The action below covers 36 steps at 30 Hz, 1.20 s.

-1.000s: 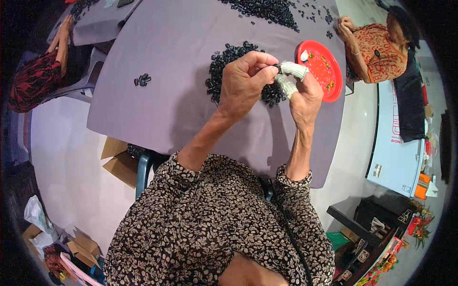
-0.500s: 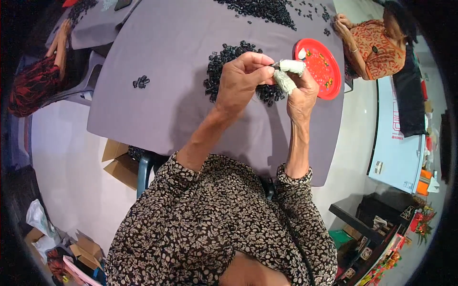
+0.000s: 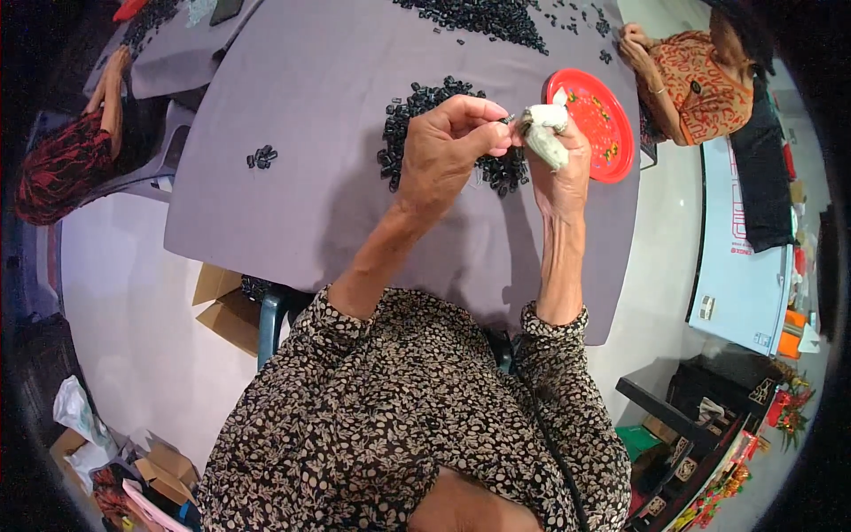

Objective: The person assembles small plastic components by inserting screws into each piece by hand and placing the finished pieces on the table.

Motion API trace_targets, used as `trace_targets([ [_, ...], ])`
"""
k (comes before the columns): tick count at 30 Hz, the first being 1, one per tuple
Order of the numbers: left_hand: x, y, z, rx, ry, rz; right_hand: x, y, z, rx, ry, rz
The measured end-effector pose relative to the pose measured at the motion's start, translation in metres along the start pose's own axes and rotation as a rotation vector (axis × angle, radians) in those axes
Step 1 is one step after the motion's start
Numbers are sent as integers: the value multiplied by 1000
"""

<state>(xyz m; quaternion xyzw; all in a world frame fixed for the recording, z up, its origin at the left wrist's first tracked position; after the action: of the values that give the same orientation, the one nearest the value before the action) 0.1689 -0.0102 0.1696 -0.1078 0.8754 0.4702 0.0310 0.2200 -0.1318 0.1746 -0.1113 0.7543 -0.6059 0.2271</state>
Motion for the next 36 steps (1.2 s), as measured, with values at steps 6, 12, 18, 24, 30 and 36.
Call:
trace_targets([
  [6,4,8,-3,-208,-5,-40,-2,6,-15,-561,-51,2],
  [12,4,9,0,-237,43,-46,-3,6,-11,-456,-22,9],
  [18,4,9,2,-272,58,-50,-6,-8,-14,-371,-62,84],
  [24,5,7,4,-318,65,-37,0,-5,-8,-204,25,61],
  [30,5,7,5,-342,65,-26,1,-5,-6,-156,39,66],
  [36,4,7,6,-340,74,-16,1,-5,-6,-102,46,52],
])
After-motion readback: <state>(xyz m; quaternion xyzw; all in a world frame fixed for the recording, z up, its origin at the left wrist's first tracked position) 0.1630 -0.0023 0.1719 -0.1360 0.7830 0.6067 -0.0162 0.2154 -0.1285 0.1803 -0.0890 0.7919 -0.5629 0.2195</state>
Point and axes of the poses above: each hand's wrist, its own x-axis away from the middle knuckle, its own z-axis out of the back of the hand, y = z × x, the point moved 10 cm from there along -x, towards the middle knuckle, and after that the axes turned 5 degrees about -y, right-handed, at the moved point
